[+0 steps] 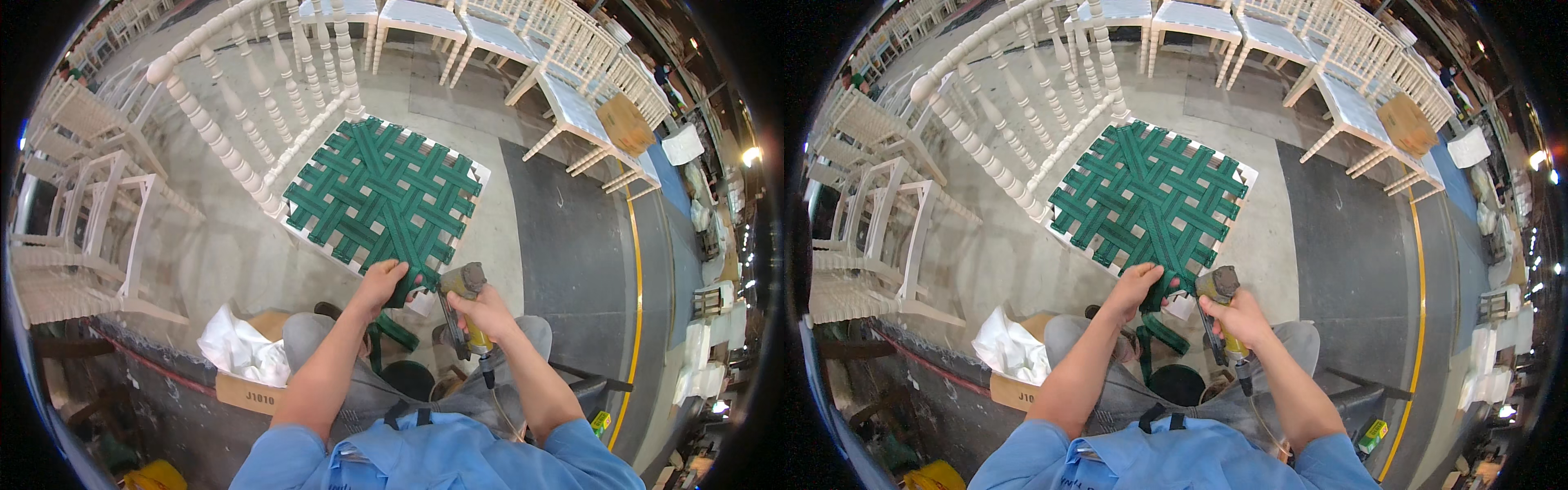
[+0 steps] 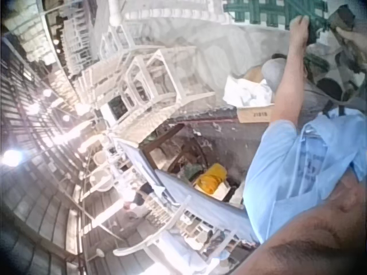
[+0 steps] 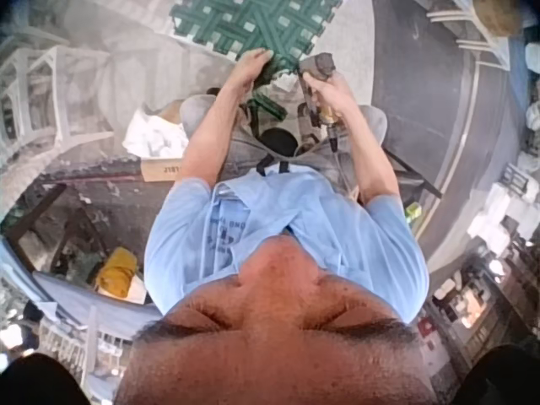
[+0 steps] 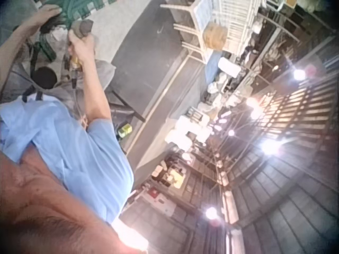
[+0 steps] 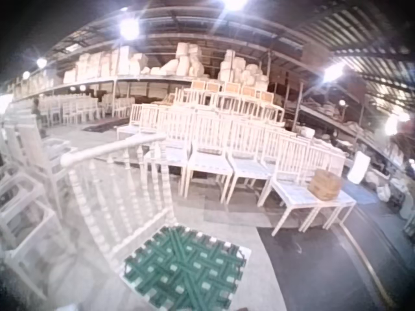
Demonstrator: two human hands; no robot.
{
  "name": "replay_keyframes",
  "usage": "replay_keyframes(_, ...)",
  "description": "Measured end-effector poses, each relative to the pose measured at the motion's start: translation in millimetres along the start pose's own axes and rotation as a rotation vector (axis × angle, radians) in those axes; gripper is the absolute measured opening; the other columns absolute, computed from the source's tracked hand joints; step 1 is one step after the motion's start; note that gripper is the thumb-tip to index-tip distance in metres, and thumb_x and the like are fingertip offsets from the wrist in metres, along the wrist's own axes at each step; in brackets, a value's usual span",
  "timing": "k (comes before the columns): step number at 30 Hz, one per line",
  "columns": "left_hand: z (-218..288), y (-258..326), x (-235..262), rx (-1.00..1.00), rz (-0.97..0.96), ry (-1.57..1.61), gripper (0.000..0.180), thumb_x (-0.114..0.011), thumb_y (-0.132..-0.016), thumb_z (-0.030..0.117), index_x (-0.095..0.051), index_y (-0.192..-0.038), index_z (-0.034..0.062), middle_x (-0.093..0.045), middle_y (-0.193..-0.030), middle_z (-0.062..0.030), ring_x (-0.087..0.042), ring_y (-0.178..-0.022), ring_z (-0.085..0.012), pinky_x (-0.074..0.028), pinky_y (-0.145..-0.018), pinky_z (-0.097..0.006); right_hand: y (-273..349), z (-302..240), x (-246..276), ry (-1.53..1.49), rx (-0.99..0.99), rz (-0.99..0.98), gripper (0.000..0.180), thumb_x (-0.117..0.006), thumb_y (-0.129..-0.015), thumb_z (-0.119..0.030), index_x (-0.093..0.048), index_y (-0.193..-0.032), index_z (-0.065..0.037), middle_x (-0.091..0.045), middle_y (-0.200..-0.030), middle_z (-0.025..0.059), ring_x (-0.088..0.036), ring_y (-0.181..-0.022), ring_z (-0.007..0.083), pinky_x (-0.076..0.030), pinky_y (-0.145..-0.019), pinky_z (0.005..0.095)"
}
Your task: The person weaves green straps into a white wooden chair seat frame, then covers the woven base with a light blue fabric. They use a staple gun to secure the straps and fabric to the chair frame.
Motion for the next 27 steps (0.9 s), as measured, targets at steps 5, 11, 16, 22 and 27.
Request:
replay_keyframes(5,-1,-32,6,0.016,0.061,-0.01,0.03,-0.054,-0.107,0.024,-0.067,-0.106,-0.0024,-0.074,-0.092,-0.0083,-0.062,-0.058,-0.0157,-0.054,-0.05,-0.031,-26,12,-12,0.031,-0.026,0.009,0.044,-0.078,-0.093,-0.036,-0.065,-0.097,0.005,-0.064,-0.07,0.0072,-0.061,-0.054,0.0149,-0.048,-0.048,0.0313)
replay_keyframes(11,-11,-44,10,0.014,0.049,-0.041,0.032,-0.052,-0.107,0.026,-0.069,-0.103,-0.0008,-0.073,-0.09,-0.0064,-0.061,-0.06,-0.0137,-0.048,-0.046,-0.029,-39,18,-19,0.078,-0.023,0.017,0.044,-0.078,-0.093,-0.036,-0.065,-0.096,0.006,-0.064,-0.068,0.0079,-0.062,-0.053,0.0152,-0.048,-0.047,0.0313)
replay_keyframes(16,-14,-47,11,0.059,0.006,-0.019,0.03,-0.052,-0.109,0.027,-0.069,-0.11,0.0032,-0.077,-0.099,-0.0045,-0.062,-0.063,-0.0103,-0.047,-0.047,-0.028,-40,17,-19,0.158,-0.025,0.064,0.043,-0.077,-0.094,-0.035,-0.066,-0.095,0.006,-0.063,-0.065,0.0071,-0.061,-0.052,0.015,-0.048,-0.047,0.0315)
replay_keyframes(22,-15,-48,15,0.101,0.008,0.061,0.029,-0.052,-0.108,0.027,-0.067,-0.111,0.0021,-0.077,-0.103,-0.0076,-0.062,-0.062,-0.0104,-0.047,-0.044,-0.026,-37,4,-28,0.222,-0.07,0.008,0.04,-0.077,-0.094,-0.034,-0.067,-0.096,0.005,-0.062,-0.064,0.0064,-0.061,-0.051,0.0146,-0.048,-0.047,0.0319)
replay_keyframes(27,-18,-49,14,0.113,-0.014,0.087,0.029,-0.053,-0.108,0.027,-0.066,-0.112,0.0013,-0.077,-0.102,-0.0085,-0.062,-0.06,-0.0109,-0.047,-0.044,-0.026,-38,5,-32,0.216,-0.067,0.0,0.04,-0.077,-0.093,-0.034,-0.067,-0.096,0.004,-0.062,-0.064,0.0061,-0.062,-0.052,0.0147,-0.048,-0.048,0.032)
Point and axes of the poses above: each hand's wrist, its own y-axis away from the middle knuckle, its own x-axis out of the back of the hand, z = x × y, the point moved 10 cm from there along -y, towards the middle knuckle
